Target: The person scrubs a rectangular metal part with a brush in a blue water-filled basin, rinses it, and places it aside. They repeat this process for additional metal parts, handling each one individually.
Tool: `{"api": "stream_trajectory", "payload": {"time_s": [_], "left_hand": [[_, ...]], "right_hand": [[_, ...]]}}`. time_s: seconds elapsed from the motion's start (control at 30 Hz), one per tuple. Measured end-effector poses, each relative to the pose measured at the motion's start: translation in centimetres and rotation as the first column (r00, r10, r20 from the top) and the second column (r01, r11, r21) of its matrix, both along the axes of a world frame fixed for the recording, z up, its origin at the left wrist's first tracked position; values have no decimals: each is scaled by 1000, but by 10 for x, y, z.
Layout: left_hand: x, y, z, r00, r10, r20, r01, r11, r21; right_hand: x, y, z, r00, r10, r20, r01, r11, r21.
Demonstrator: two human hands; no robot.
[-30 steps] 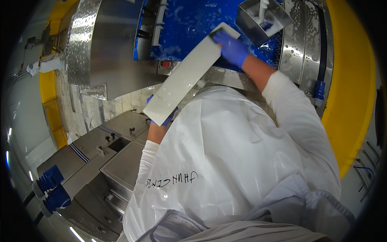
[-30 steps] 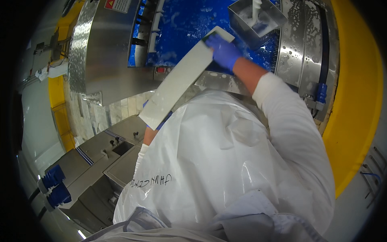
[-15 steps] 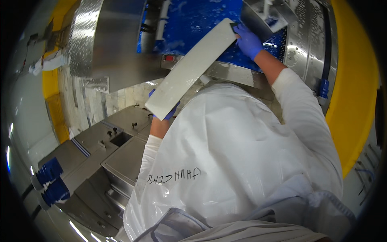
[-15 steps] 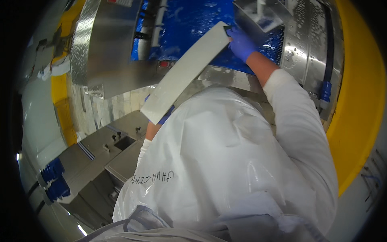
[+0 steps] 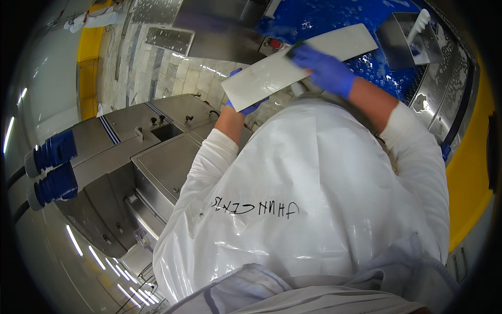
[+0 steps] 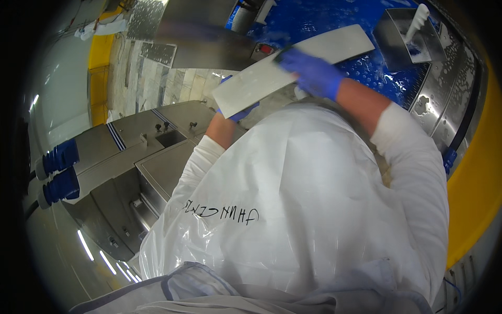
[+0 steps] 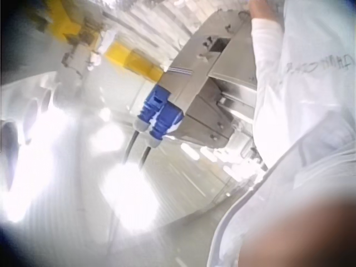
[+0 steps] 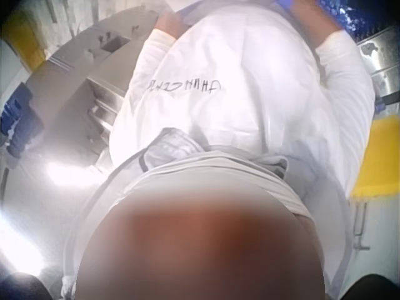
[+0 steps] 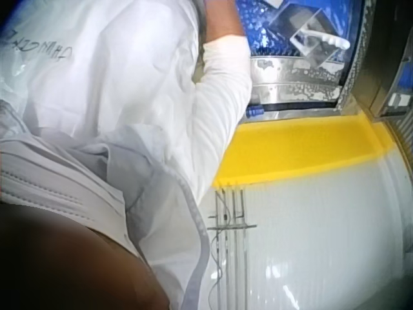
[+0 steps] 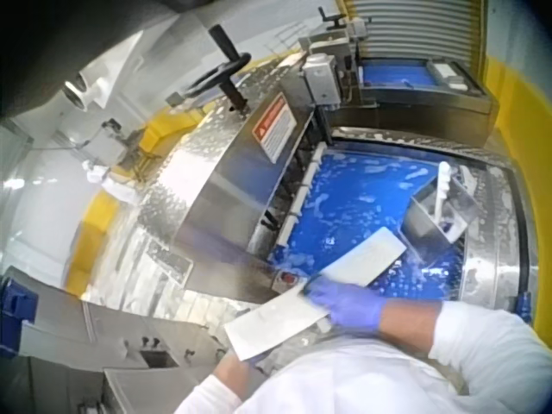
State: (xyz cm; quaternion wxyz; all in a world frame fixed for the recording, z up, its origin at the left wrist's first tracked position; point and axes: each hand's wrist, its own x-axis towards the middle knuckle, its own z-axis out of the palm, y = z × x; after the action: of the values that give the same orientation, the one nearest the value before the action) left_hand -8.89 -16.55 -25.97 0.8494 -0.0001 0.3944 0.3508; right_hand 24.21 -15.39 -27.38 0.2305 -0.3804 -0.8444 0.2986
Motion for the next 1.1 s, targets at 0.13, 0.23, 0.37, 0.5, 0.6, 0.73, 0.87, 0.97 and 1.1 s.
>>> {"api": "stream_trajectory", "payload": {"time_s": [0.13, 0.23, 0.37, 0.5, 0.6, 0.73, 0.87, 0.97, 1.1], "left_hand": [[-8, -10, -20, 921, -109, -374, 237, 918, 317], [14, -14, 18, 990, -5, -139, 16, 997, 79], [-7, -11, -14, 969, -131, 210, 90, 977, 195], [3, -23, -14, 959, -138, 247, 89, 976, 199], [3, -28, -12, 984, -166, -63, 178, 911, 373], [4, -37, -7, 396, 198, -897, 863, 254, 437], [6, -42, -10, 165, 484, -859, 979, 22, 201], [-7, -40, -41, 649, 107, -753, 709, 274, 650], [-7, -34, -12, 985, -61, 162, 51, 996, 69]], "right_hand": [[-108, 2, 52, 928, 372, 29, -374, 924, 80], [-117, 3, 78, 869, 482, 111, -489, 871, 49], [-58, 2, 44, 857, 474, 201, -506, 848, 160], [-90, 14, 33, 926, 375, 50, -378, 917, 124], [-158, -7, 70, 869, 494, 25, -489, 853, 183], [-142, -17, 58, 847, 531, 33, -522, 817, 246], [-62, 0, 37, 978, 188, 94, -189, 982, -1], [-94, -4, 47, 973, 225, -42, -228, 970, -89], [-133, -45, 73, 938, 346, 28, -346, 938, -10]]}}
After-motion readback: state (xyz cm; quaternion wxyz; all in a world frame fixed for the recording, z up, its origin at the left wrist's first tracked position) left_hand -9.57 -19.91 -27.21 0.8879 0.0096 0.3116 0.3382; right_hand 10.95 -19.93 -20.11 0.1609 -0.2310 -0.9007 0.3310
